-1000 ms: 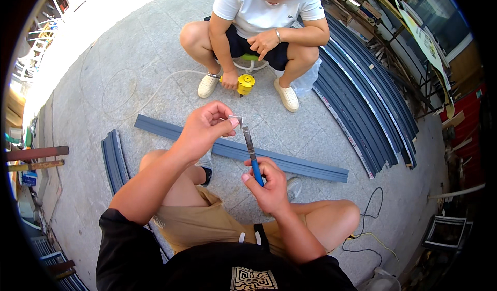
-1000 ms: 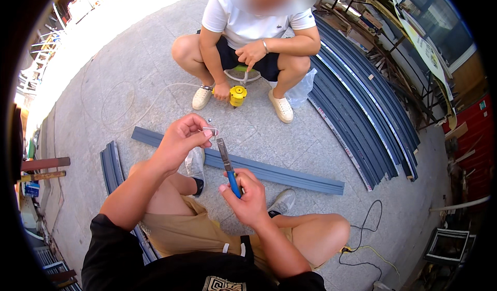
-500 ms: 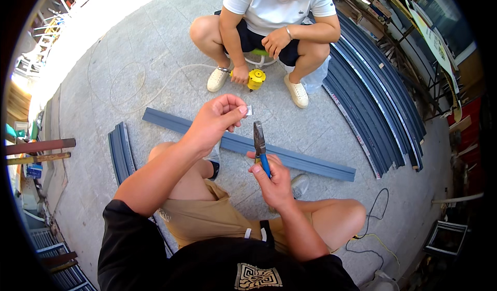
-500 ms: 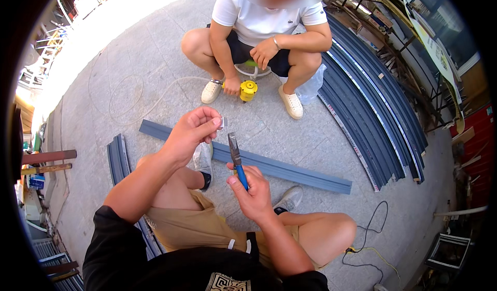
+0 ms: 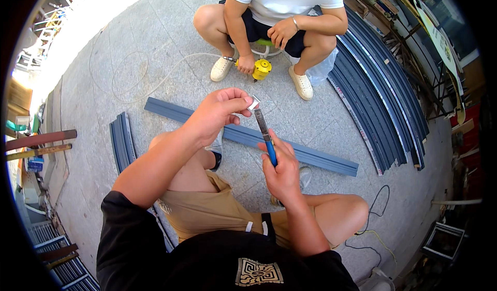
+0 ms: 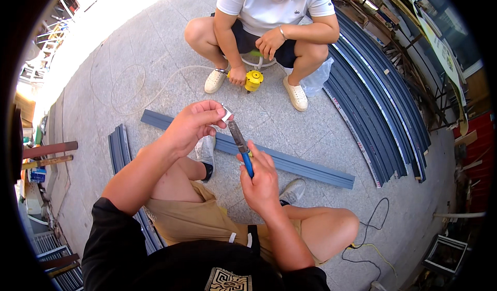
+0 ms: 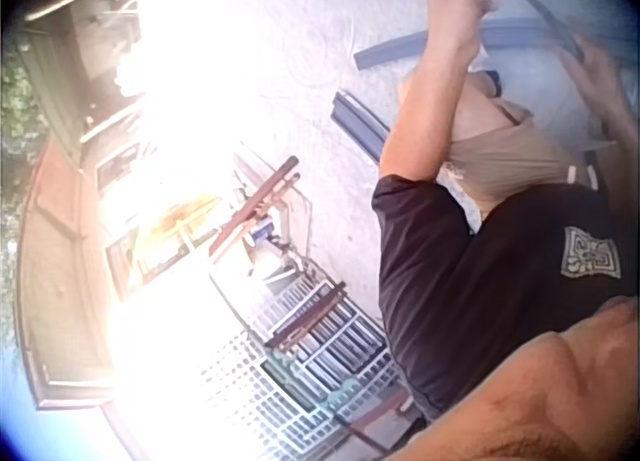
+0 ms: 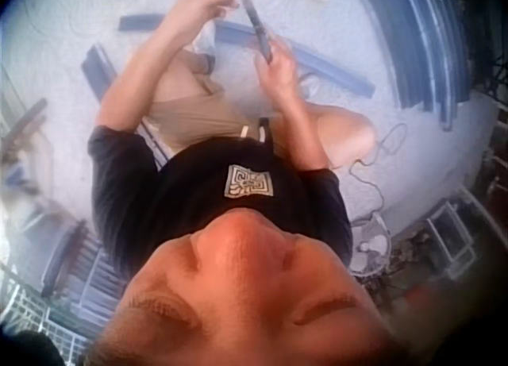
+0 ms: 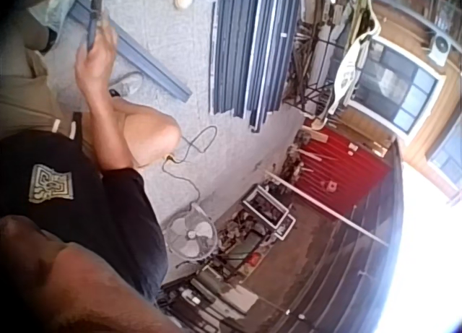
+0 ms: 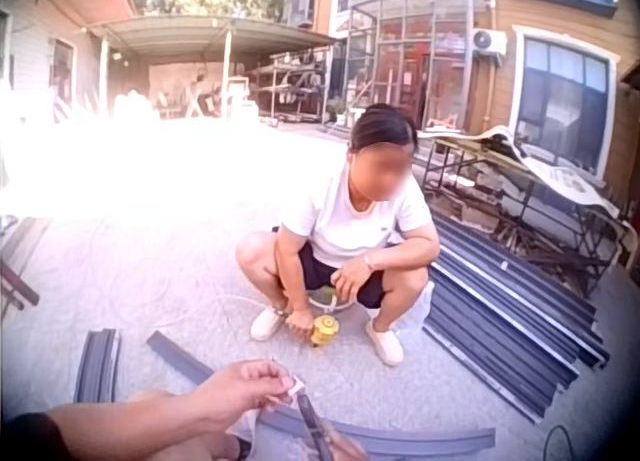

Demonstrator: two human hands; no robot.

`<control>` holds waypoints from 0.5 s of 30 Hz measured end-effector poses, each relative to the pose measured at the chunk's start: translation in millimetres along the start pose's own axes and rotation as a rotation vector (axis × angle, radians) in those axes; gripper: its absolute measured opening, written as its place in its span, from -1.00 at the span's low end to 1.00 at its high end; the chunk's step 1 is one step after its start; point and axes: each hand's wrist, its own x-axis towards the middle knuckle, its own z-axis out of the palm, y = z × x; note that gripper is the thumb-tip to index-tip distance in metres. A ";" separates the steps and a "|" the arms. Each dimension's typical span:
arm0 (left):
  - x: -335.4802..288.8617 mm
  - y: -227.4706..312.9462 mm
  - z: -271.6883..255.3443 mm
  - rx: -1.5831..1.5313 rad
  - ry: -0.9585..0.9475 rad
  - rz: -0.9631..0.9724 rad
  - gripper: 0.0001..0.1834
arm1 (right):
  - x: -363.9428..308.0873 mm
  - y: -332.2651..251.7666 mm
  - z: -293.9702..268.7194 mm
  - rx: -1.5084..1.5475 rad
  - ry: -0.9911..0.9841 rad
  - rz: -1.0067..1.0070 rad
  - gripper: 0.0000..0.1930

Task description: The person uses pliers to hold a small metal bracket and then uses a power drill to create a hole in a curved metal strip while an assistant holds it in place.

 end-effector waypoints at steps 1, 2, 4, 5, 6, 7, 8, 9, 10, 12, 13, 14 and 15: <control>0.1 -0.3 -0.4 -0.011 -0.002 0.006 -0.83 | 0.3 0.0 -0.3 -0.011 0.002 -0.008 -0.79; -0.2 -1.0 -0.5 -0.010 0.003 -0.009 -0.83 | 0.3 0.0 -0.5 -0.025 0.009 -0.013 -0.79; -0.8 -2.7 -1.2 0.026 -0.032 0.018 -0.83 | 0.2 0.2 -0.6 -0.014 -0.007 -0.016 -0.79; -0.6 -3.1 -1.8 0.028 -0.024 0.006 -0.83 | 0.0 0.3 -0.5 -0.018 -0.003 -0.023 -0.79; 0.1 -2.5 -3.0 0.048 -0.035 0.013 -0.83 | -0.3 0.3 -0.4 -0.004 -0.016 -0.017 -0.79; 0.5 -2.1 -3.8 0.065 -0.047 0.031 -0.83 | -0.6 0.3 -0.2 0.008 -0.018 -0.005 -0.79; 0.5 -2.0 -3.9 0.067 -0.044 0.018 -0.83 | -1.0 0.1 0.0 0.007 -0.013 -0.002 -0.79; 0.3 -1.7 -3.9 0.069 -0.037 0.011 -0.83 | -1.3 -0.2 0.0 0.020 -0.021 0.006 -0.79; 0.2 -1.4 -3.7 0.067 -0.036 0.020 -0.83 | -1.6 -0.4 0.0 0.007 -0.020 0.011 -0.79; -1.9 -1.5 -2.2 0.088 -0.052 0.003 -0.83 | -1.3 -0.9 -0.2 -0.011 -0.012 0.008 -0.80; -2.4 -1.5 -1.4 0.095 -0.083 0.016 -0.82 | -1.1 -1.4 -0.1 0.002 -0.011 0.009 -0.81; -2.6 -1.5 -0.7 0.105 -0.078 0.005 -0.82 | -1.1 -1.9 0.0 0.017 0.002 -0.001 -0.82; -2.9 -1.7 -0.2 0.106 -0.085 0.005 -0.85 | -0.9 -2.3 0.2 0.009 -0.009 0.010 -0.82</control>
